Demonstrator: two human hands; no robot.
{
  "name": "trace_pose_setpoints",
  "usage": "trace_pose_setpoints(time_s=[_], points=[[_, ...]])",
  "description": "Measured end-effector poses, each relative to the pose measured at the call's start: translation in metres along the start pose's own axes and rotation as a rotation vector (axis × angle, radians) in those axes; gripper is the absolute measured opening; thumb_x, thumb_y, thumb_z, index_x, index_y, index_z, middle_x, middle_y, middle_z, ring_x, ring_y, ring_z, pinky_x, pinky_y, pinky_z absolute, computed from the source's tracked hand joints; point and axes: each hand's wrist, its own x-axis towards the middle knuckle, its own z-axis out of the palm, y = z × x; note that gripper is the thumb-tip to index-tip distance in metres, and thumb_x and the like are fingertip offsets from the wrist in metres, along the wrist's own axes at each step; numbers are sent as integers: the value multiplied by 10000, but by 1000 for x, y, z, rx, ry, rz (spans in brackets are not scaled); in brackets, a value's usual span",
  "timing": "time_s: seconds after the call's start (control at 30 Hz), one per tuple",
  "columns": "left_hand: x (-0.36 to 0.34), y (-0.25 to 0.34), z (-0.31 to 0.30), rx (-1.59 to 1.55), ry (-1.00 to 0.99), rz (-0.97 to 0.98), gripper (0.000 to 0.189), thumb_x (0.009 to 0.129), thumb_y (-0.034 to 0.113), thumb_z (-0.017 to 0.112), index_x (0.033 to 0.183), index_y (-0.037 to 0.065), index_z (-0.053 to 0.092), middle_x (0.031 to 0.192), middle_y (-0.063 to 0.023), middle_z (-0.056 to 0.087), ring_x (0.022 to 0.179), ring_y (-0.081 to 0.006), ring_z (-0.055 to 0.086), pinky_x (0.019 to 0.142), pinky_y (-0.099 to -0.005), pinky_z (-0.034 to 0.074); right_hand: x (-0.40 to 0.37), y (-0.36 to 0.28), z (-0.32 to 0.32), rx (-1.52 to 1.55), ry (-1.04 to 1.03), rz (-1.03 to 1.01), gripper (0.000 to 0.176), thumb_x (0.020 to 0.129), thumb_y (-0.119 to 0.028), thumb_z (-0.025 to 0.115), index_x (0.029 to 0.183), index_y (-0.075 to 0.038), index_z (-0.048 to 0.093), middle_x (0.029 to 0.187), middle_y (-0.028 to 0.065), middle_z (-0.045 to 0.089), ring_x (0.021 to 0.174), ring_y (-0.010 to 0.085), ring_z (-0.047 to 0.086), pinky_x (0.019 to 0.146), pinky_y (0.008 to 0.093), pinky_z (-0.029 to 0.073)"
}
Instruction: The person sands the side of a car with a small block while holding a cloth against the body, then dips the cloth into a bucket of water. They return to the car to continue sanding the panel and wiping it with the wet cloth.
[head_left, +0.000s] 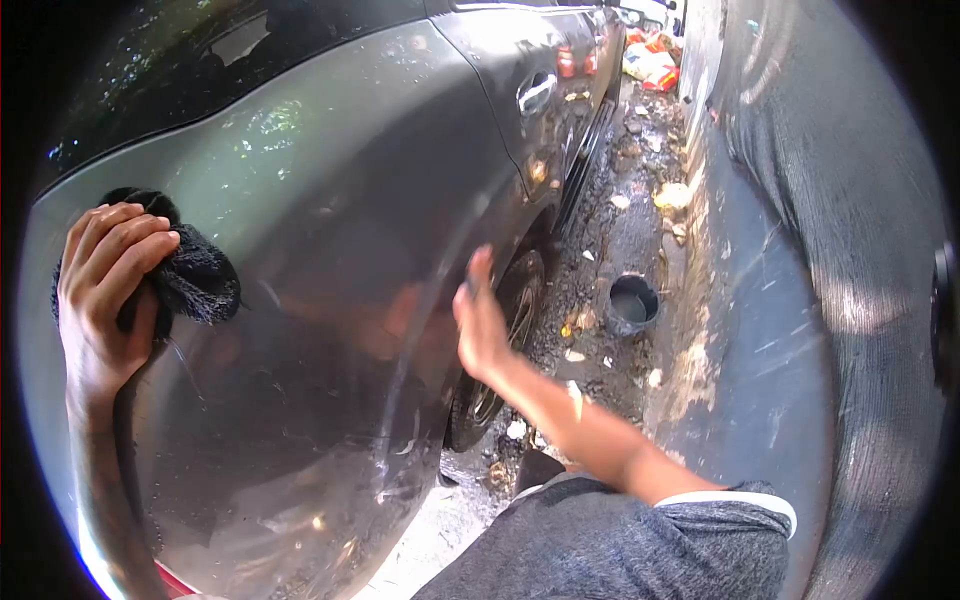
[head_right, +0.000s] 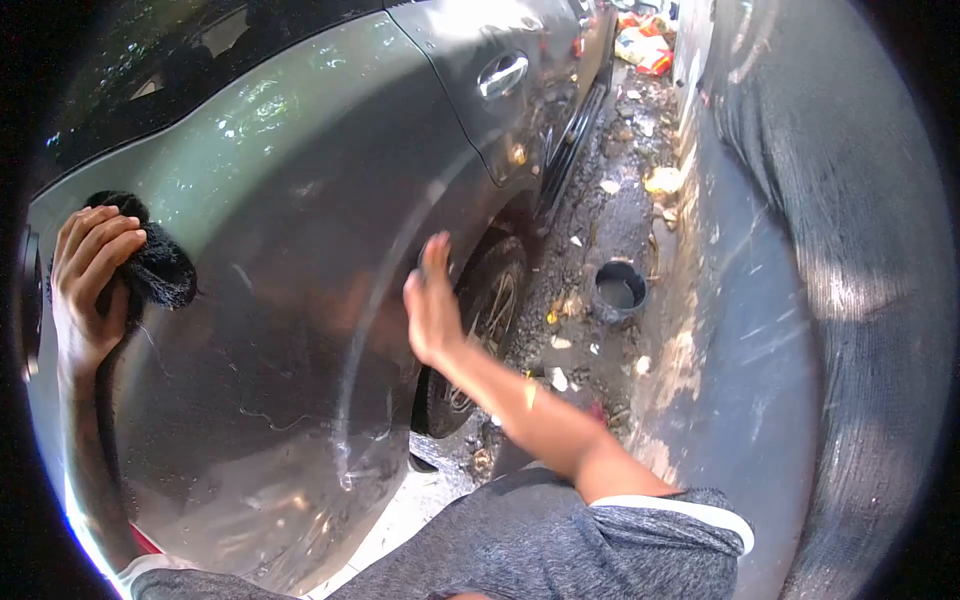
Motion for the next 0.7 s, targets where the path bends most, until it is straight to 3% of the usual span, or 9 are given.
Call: trace_pose_setpoints(time_s=[0.07, 0.2, 0.27, 0.33, 0.47, 0.53, 0.6, 0.63, 0.7], points=[[1, 2, -2, -64, -19, -13, 388, 630, -31, 637, 1007, 25, 703, 1071, -137, 711, 1109, -364, 651, 1029, -504, 460, -33, -21, 1, -33, -81, -113, 817, 1088, -500, 202, 1558, 100, -91, 1631, 332, -138, 1538, 439, -91, 1264, 480, -2], [7, 8, -13, -68, -47, -17, 356, 702, 164, 677, 1023, 13, 705, 1087, -157, 703, 1121, -387, 634, 1038, -525, 442, 78, 3, -18, -143, 184, 4, 779, 1093, -478, 166, 1564, 104, -53, 1639, 326, -116, 1544, 439, -69, 1264, 499, -8], [3, 6, -13, -55, -107, -17, 580, 804, 552, 712, 1030, 18, 692, 1129, -174, 680, 1151, -389, 617, 1062, -553, 415, 58, -5, 4, -57, 212, -80, 729, 1100, -432, 177, 1582, 67, -45, 1654, 298, -109, 1547, 430, -74, 1266, 481, -21], [4, 8, -11, -85, -91, -38, 606, 715, 550, 782, 997, 22, 684, 1090, -156, 679, 1129, -381, 623, 1050, -547, 426, -10, -48, 13, -87, 61, -288, 704, 1097, -384, 213, 1593, 42, -49, 1661, 280, -112, 1547, 422, -89, 1262, 479, -46], [0, 5, -6, -36, -55, -61, 541, 587, 344, 874, 996, 44, 683, 1082, -132, 675, 1123, -370, 629, 1042, -535, 444, 28, -36, -10, -386, -5, -373, 694, 1078, -277, 262, 1581, 60, -76, 1662, 271, -126, 1549, 417, -90, 1263, 488, -34], [-2, 0, -3, -43, -19, -19, 500, 633, 333, 870, 1017, 66, 694, 1101, -129, 680, 1151, -368, 624, 1044, -535, 445, 66, -31, -21, -301, 89, -248, 667, 1065, -256, 338, 1578, 96, 95, 1660, 305, 48, 1557, 422, 31, 1263, 504, 37], [2, 5, 0, -72, 40, -40, 429, 690, 309, 860, 1035, 102, 711, 1129, -110, 690, 1183, -352, 618, 1044, -522, 450, 42, -34, -19, -698, 79, -454, 573, 980, -133, 506, 1470, 134, 378, 1615, 315, 242, 1533, 417, 186, 1243, 492, 162], [2, 6, -1, -99, 30, -55, 384, 711, 317, 838, 1011, 121, 697, 1073, -88, 680, 1149, -325, 623, 1028, -513, 452, 15, -69, -20, -581, -25, -343, 537, 947, -109, 554, 1415, 133, 453, 1612, 302, 258, 1528, 409, 209, 1232, 488, 193], [7, 11, -6, -151, 12, -86, 296, 755, 331, 794, 962, 159, 670, 962, -44, 658, 1080, -273, 633, 997, -495, 456, -21, -68, -10, -531, -153, -177, 653, 1004, -162, 478, 1553, 96, 237, 1671, 231, 158, 1559, 359, 134, 1264, 468, 138]])
